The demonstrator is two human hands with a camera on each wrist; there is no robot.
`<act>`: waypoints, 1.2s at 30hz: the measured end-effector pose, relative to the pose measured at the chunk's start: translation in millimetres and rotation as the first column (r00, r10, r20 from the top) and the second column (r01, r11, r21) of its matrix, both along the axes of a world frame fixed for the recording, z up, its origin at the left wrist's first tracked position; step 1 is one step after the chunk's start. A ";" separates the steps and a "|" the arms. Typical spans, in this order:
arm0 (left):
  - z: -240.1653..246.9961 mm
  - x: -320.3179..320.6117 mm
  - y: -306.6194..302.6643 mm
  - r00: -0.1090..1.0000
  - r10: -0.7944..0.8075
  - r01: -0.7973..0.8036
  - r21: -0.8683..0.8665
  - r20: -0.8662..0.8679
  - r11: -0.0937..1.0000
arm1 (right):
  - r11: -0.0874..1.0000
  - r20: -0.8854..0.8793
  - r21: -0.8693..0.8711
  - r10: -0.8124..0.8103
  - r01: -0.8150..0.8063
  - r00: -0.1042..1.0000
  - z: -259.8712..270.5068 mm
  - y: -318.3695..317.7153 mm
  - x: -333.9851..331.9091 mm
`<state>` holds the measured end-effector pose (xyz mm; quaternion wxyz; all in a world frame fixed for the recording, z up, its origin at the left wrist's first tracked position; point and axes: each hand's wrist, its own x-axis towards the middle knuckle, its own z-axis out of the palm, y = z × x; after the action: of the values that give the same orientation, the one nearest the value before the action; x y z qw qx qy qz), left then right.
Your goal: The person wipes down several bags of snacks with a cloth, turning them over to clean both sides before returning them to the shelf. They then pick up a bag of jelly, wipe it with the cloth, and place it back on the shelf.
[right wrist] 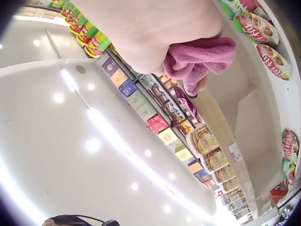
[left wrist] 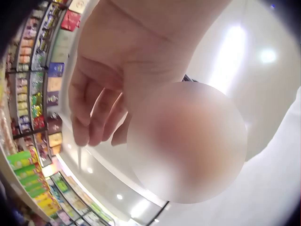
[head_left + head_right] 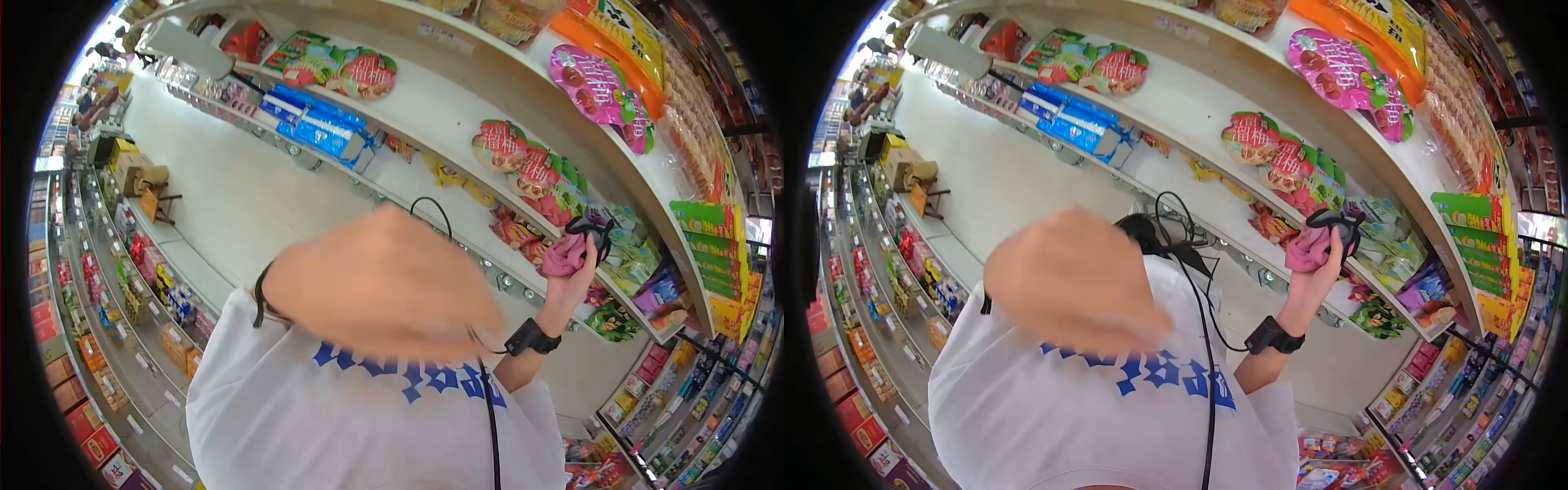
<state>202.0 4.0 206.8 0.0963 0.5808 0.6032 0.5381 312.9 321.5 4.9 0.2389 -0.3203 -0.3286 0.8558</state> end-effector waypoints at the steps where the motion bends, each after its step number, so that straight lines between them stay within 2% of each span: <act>1: -2.8 -11.4 -6.4 0.985 0.128 -0.111 -0.144 0.113 0.983 | 1.000 0.004 -0.014 -0.012 0.012 1.000 1.9 -1.1 1.7; 2: -5.6 -23.7 -12.9 0.941 0.269 -0.203 -0.293 0.203 0.934 | 0.999 0.008 -0.025 -0.023 0.023 1.000 4.8 -3.5 3.1; 3: -14.3 -42.4 -14.5 0.916 0.366 -0.321 -0.248 0.162 0.914 | 0.999 0.016 -0.036 -0.036 0.037 0.999 6.9 -5.7 4.8; 4: -30.4 -61.9 -24.2 0.852 0.442 -0.366 -0.285 0.280 0.886 | 0.997 0.017 -0.035 -0.061 0.061 0.998 2.1 -5.5 7.1; 5: -52.2 -84.5 -32.9 0.776 0.478 -0.411 -0.246 0.410 0.878 | 0.998 0.009 -0.019 -0.058 0.058 0.998 5.7 -9.0 7.4; 6: -64.1 -110.0 -42.3 0.732 0.542 -0.452 -0.300 0.414 0.840 | 0.998 0.004 -0.001 -0.059 0.059 0.998 11.7 -13.9 8.9; 8: -116.4 -164.2 -61.9 0.572 0.611 -0.592 -0.242 0.547 0.769 | 0.997 0.004 0.031 -0.070 0.070 0.998 16.2 -21.1 11.9; 10: -157.8 -208.3 -79.4 0.432 0.682 -0.690 -0.271 0.590 0.671 | 0.995 0.024 0.058 -0.082 0.080 0.996 14.7 -28.2 15.7; 13: -234.8 -265.9 -111.3 0.225 0.727 -0.753 -0.358 0.649 0.552 | 0.992 0.010 0.008 -0.129 0.129 0.992 6.1 -45.1 14.1; 16: -327.8 -316.2 -148.8 0.177 0.721 -0.784 -0.347 0.670 0.515 | 0.980 0.019 0.010 -0.199 0.199 0.980 19.4 -85.0 -10.0; 19: -404.2 -361.3 -173.5 0.192 0.927 -0.838 -0.439 0.322 0.326 | 0.989 0.010 0.012 -0.149 0.149 0.989 16.8 -114.3 -29.0; 20: -407.6 -364.0 -171.0 0.189 0.974 -0.886 -0.406 0.128 0.225 | 0.989 -0.015 0.005 -0.147 0.148 0.989 17.4 -125.0 -36.0; 23: -394.2 -361.6 -155.7 0.235 0.970 -0.895 -0.404 -0.068 0.189 | 0.986 0.072 0.071 -0.154 0.148 0.985 35.3 -163.1 -53.2; 26: -412.6 -363.5 -140.7 0.223 0.929 -0.911 -0.403 -0.295 0.090 | 0.978 0.100 0.094 -0.198 0.189 0.975 35.3 -191.2 -57.6; 29: -405.3 -355.3 -133.1 0.270 0.869 -0.905 -0.419 -0.414 0.082 | 0.961 0.140 0.115 -0.267 0.252 0.954 44.3 -223.2 -61.0; 32: -405.3 -357.2 -134.4 0.374 0.916 -0.833 -0.487 -0.145 0.263 | 0.942 0.142 0.149 -0.320 0.299 0.937 36.7 -240.7 -51.8; 35: -404.6 -362.1 -137.3 0.414 0.910 -0.769 -0.532 0.006 0.354 | 0.944 0.151 0.138 -0.319 0.300 0.936 33.0 -245.7 -45.1; 36: -409.2 -363.1 -136.3 0.393 0.919 -0.803 -0.492 -0.010 0.338 | 0.942 0.147 0.142 -0.324 0.304 0.935 34.2 -247.0 -45.0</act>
<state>-161.0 -132.3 -202.4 -0.0029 0.0525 0.8990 0.4348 268.0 74.5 39.1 0.3626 -0.4252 -0.3416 0.7557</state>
